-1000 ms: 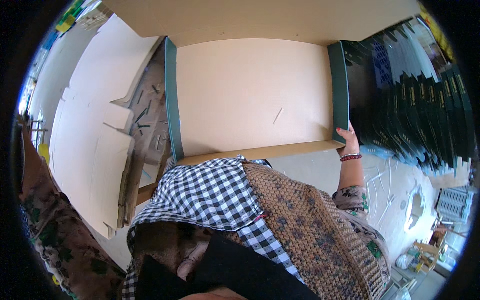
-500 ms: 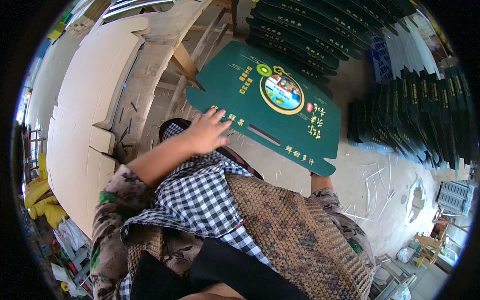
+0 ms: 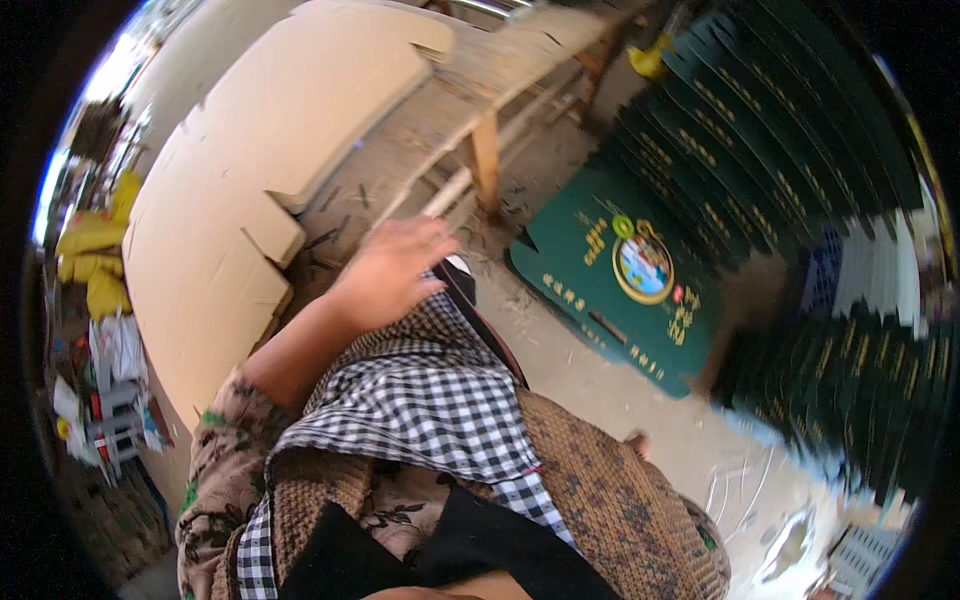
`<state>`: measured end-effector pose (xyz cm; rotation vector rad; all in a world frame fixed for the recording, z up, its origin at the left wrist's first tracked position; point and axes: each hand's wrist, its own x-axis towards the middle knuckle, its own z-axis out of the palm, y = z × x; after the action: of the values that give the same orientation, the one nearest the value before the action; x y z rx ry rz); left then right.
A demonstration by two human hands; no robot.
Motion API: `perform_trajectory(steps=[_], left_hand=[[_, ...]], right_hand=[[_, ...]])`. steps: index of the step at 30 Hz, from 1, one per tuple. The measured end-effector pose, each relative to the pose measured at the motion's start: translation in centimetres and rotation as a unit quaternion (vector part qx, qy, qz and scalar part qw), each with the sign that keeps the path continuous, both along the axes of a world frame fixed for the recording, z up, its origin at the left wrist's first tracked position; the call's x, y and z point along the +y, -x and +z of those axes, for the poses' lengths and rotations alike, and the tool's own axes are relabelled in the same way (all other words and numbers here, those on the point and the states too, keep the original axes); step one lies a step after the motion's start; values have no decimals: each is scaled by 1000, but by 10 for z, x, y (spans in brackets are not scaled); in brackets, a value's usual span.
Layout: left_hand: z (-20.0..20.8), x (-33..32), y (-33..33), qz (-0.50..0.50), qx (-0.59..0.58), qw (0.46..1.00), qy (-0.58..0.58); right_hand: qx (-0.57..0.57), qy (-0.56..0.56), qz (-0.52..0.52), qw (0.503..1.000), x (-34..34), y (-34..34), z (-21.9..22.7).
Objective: The person folds flat cardboard sheets into green printed boxes by hand, creasing the edges and stacking the finished boxes on a nearby table. The task is repeated continuously throughout the clip.
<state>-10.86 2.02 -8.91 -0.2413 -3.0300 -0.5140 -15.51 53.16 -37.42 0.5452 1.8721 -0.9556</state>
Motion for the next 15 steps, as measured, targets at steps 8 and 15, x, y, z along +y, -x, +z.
perform_trajectory(steps=[8,15], left_hand=[[-1,-171,-320,727,46,660,183],[-6,-118,-333,726,215,641,-120]], right_hand=[[566,193,369,711,-281,150,223],[783,12,272,559,-513,346,312]])
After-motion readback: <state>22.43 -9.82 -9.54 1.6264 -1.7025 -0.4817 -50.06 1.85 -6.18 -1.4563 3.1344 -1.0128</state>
